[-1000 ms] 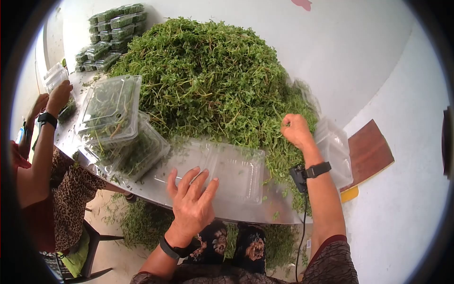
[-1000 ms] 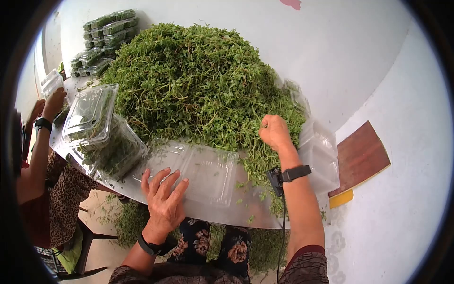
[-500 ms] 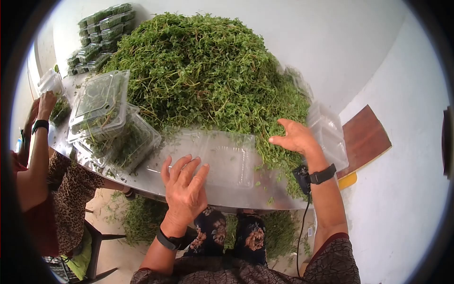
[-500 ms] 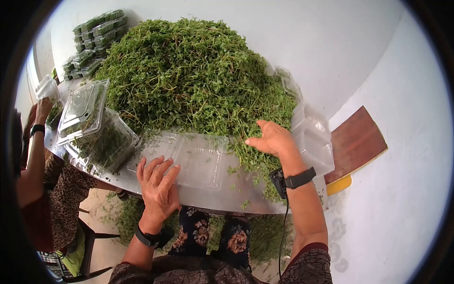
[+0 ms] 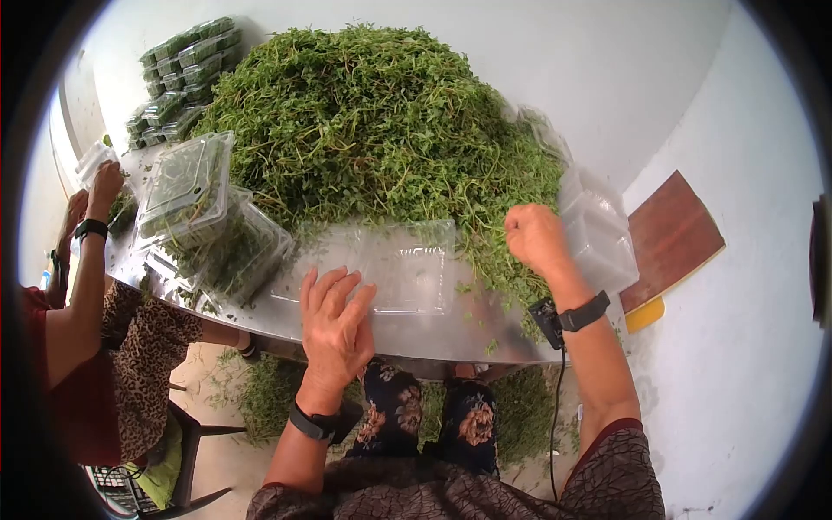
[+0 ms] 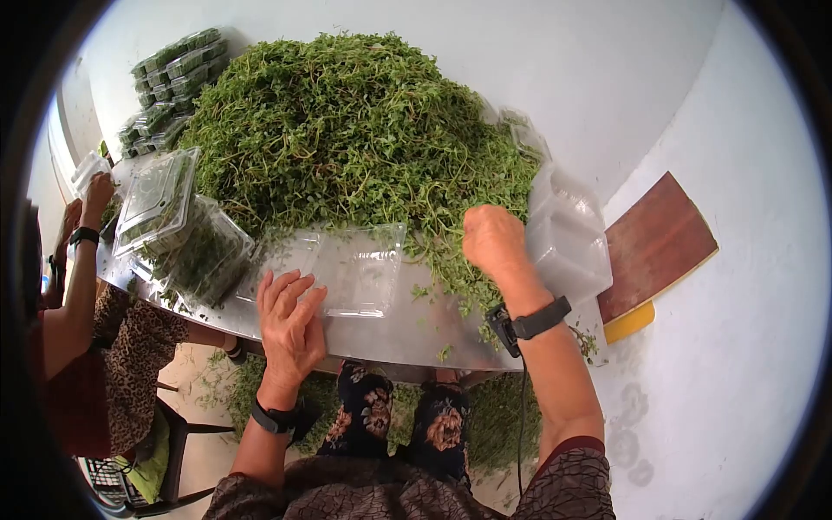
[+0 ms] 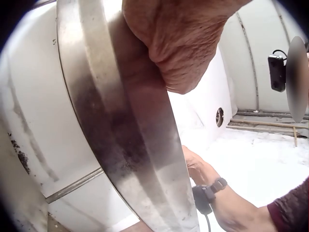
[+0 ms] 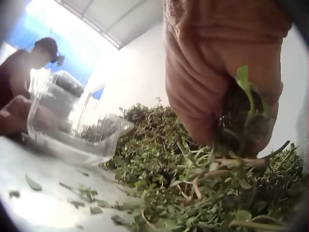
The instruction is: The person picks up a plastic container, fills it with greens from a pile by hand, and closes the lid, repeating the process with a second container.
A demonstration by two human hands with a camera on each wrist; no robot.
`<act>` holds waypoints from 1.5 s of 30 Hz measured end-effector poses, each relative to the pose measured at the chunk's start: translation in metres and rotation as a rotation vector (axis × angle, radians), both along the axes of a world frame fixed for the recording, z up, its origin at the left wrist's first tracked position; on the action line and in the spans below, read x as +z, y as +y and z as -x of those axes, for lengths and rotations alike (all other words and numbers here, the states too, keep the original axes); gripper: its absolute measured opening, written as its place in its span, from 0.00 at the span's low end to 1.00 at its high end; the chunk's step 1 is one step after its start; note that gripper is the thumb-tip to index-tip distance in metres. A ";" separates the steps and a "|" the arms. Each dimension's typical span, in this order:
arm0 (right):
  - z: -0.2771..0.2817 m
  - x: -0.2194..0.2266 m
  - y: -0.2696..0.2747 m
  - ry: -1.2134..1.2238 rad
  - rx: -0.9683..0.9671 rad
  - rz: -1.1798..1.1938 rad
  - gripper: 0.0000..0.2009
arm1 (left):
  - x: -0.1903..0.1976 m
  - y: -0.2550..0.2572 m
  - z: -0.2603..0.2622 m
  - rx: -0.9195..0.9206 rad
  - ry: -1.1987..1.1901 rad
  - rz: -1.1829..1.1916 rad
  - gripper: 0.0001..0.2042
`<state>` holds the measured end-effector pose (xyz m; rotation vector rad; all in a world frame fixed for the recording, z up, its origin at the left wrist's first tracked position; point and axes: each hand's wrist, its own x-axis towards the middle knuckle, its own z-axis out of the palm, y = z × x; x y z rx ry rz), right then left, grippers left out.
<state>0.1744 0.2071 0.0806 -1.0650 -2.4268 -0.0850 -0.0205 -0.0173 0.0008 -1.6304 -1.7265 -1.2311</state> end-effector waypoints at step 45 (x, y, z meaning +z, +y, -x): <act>0.019 -0.009 -0.078 1.275 0.475 1.395 0.08 | 0.003 -0.004 0.002 -0.217 0.041 0.071 0.22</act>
